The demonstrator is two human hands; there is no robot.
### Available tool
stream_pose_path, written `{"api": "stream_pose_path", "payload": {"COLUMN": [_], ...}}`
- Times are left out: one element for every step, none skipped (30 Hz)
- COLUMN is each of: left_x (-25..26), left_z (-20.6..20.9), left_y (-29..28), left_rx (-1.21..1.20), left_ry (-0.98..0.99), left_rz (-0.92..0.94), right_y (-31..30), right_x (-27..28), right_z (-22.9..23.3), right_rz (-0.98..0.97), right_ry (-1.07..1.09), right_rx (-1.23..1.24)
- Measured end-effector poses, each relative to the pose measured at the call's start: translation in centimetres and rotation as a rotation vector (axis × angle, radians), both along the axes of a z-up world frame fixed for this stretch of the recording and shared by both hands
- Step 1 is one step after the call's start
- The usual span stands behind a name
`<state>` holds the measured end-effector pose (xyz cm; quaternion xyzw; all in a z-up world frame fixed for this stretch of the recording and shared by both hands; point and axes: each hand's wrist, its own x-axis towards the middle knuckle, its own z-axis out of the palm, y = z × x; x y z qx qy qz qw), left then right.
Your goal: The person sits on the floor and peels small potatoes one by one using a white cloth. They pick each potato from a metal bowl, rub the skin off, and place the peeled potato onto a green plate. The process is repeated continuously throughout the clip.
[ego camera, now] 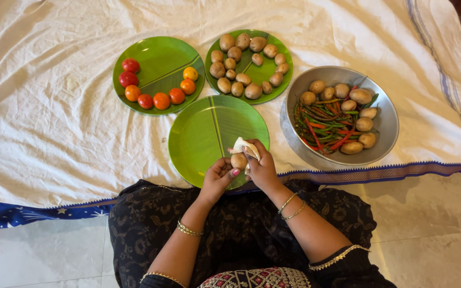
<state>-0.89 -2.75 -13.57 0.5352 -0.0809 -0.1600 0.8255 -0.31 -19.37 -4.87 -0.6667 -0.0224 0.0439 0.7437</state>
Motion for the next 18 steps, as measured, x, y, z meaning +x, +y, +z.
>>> {"api": "stream_pose_path", "payload": {"left_x": [0.0,-0.1,-0.1,-0.2,-0.3,-0.3,-0.4,-0.4,-0.5,-0.5,-0.5,-0.5,-0.5,-0.5,-0.5,-0.4,-0.3,-0.3], "left_z": [0.1,0.2,0.5,0.8,1.0,1.4,1.6,1.9,2.1,2.2,2.2,2.2,2.1,2.0,1.8,1.6,1.4,1.3], "left_y": [0.0,0.1,0.1,0.1,0.1,0.1,0.2,0.2,0.2,0.2,0.2,0.1,0.1,0.1,0.1,0.1,0.1,0.0], "left_rx": [-0.007,-0.014,-0.02,-0.031,-0.043,-0.054,-0.035,-0.017,0.001,-0.007,-0.015,-0.023,-0.031,-0.039,-0.046,-0.056,-0.066,-0.077], "left_ry": [0.01,0.021,0.032,0.036,0.04,0.044,0.045,0.046,0.047,0.045,0.042,0.04,0.032,0.025,0.017,0.024,0.03,0.037], "left_rz": [0.004,0.008,0.012,0.015,0.018,0.022,0.036,0.05,0.064,0.068,0.073,0.077,0.078,0.078,0.079,0.084,0.088,0.094], "right_y": [-0.1,-0.2,-0.3,-0.3,-0.4,-0.3,-0.3,-0.3,-0.3,-0.3,-0.3,-0.4,-0.4,-0.4,-0.3,-0.3,-0.2,-0.2], "right_x": [0.0,0.1,0.2,0.1,0.1,0.2,0.2,0.3,0.3,0.3,0.3,0.3,0.3,0.3,0.3,0.3,0.3,0.3], "right_z": [-0.1,-0.2,-0.2,-0.3,-0.3,-0.2,-0.2,-0.1,-0.1,0.0,0.0,0.0,0.0,0.0,-0.1,-0.1,-0.2,-0.2], "right_rz": [-0.01,-0.02,-0.03,-0.031,-0.031,-0.03,-0.026,-0.023,-0.02,-0.014,-0.009,-0.004,-0.005,-0.006,-0.008,-0.004,0.0,0.005], "right_ry": [0.0,0.001,0.002,0.016,0.031,0.045,0.041,0.037,0.032,0.036,0.039,0.042,0.036,0.03,0.023,-0.028,-0.08,-0.132], "right_rx": [-0.019,-0.037,-0.054,-0.048,-0.042,-0.035,-0.016,0.003,0.021,0.021,0.02,0.02,0.019,0.019,0.018,-0.016,-0.051,-0.086]}}
